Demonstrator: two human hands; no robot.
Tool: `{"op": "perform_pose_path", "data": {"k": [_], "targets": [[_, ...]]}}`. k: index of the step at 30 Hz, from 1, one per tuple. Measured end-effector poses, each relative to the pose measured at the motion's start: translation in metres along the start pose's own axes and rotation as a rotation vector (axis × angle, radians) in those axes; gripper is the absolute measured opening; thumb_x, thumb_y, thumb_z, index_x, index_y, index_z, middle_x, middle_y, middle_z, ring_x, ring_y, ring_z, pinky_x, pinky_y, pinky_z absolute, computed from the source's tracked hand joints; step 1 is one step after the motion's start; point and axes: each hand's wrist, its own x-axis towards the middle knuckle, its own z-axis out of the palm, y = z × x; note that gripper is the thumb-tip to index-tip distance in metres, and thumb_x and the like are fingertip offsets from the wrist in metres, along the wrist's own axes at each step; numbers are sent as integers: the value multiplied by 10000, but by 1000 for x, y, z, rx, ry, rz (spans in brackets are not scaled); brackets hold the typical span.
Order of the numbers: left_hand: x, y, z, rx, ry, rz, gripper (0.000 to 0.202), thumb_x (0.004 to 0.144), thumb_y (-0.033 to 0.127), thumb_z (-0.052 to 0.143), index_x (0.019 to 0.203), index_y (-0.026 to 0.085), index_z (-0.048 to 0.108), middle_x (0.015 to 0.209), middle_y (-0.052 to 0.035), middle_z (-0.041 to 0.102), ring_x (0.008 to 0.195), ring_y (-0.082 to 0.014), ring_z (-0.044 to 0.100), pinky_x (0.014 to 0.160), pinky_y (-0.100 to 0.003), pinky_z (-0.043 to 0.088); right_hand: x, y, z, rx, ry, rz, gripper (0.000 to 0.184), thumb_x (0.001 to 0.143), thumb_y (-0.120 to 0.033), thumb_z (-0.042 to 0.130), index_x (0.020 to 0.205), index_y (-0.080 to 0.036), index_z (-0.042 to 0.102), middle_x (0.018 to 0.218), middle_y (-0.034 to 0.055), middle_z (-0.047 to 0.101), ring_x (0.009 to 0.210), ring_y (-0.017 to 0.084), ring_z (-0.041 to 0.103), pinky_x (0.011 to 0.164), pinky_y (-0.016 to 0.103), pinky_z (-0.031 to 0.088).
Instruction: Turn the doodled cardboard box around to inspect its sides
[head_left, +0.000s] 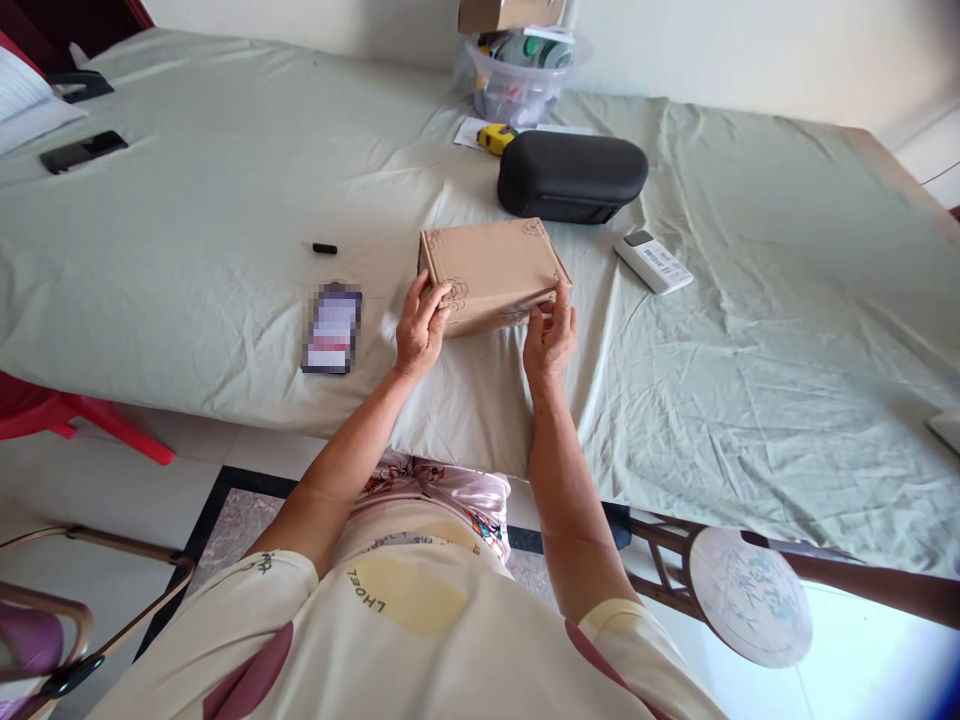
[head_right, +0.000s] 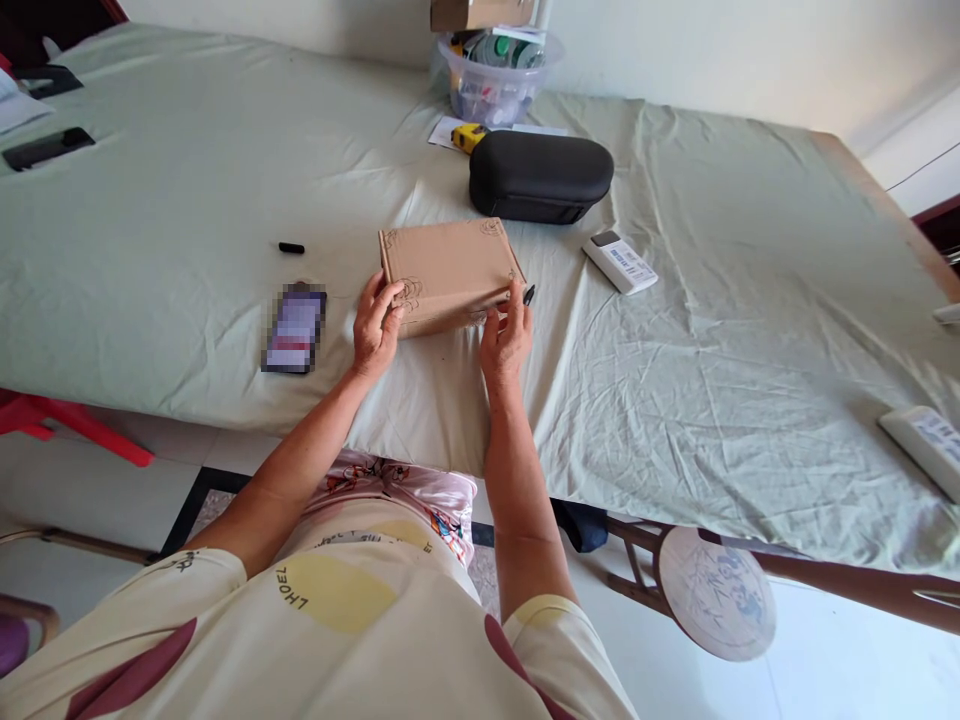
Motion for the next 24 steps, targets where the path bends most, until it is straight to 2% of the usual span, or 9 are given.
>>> {"op": "perform_pose_path", "data": {"k": [4, 8, 13, 19, 24], "targets": [[2, -5, -4, -66, -1, -30, 600, 1106, 658, 341, 1405, 269, 686, 1585, -122, 619, 1499, -255, 590, 1294, -417, 475, -2, 4, 5, 66, -3, 36, 729, 980, -401, 562, 1683, -278, 413, 1082, 73, 716, 877, 210, 645, 870, 401, 606], [4, -9, -5, -128, 21, -35, 587, 1095, 668, 396, 1388, 259, 698, 1548, -130, 653, 1456, -259, 630, 1258, -401, 505, -5, 7, 10, 61, -29, 43, 812, 965, -366, 571, 1728, -268, 312, 1127, 70, 727, 894, 202, 662, 870, 392, 612], [5, -12, -4, -107, 79, 0, 538, 1113, 620, 411, 1375, 254, 705, 1505, -123, 690, 1394, -228, 679, 1196, -335, 545, -6, 11, 14, 13, -64, 66, 765, 941, -340, 577, 1681, -248, 405, 1135, 82, 748, 885, 198, 681, 853, 382, 619], [7, -17, -5, -124, 82, -8, 546, 1107, 636, 408, 1382, 259, 691, 1512, -124, 688, 1421, -233, 659, 1241, -356, 509, -10, 4, 17, 5, -114, 127, 775, 910, -325, 566, 1663, -217, 422, 1074, 66, 788, 790, 177, 683, 772, 342, 588], [8, -18, -3, -130, 131, -31, 564, 1104, 660, 395, 1356, 250, 690, 1484, -127, 706, 1391, -223, 677, 1231, -359, 517, -11, -5, 16, -42, -161, 194, 691, 865, -291, 543, 1549, -200, 551, 1014, 68, 810, 744, 190, 686, 757, 352, 561]]}}
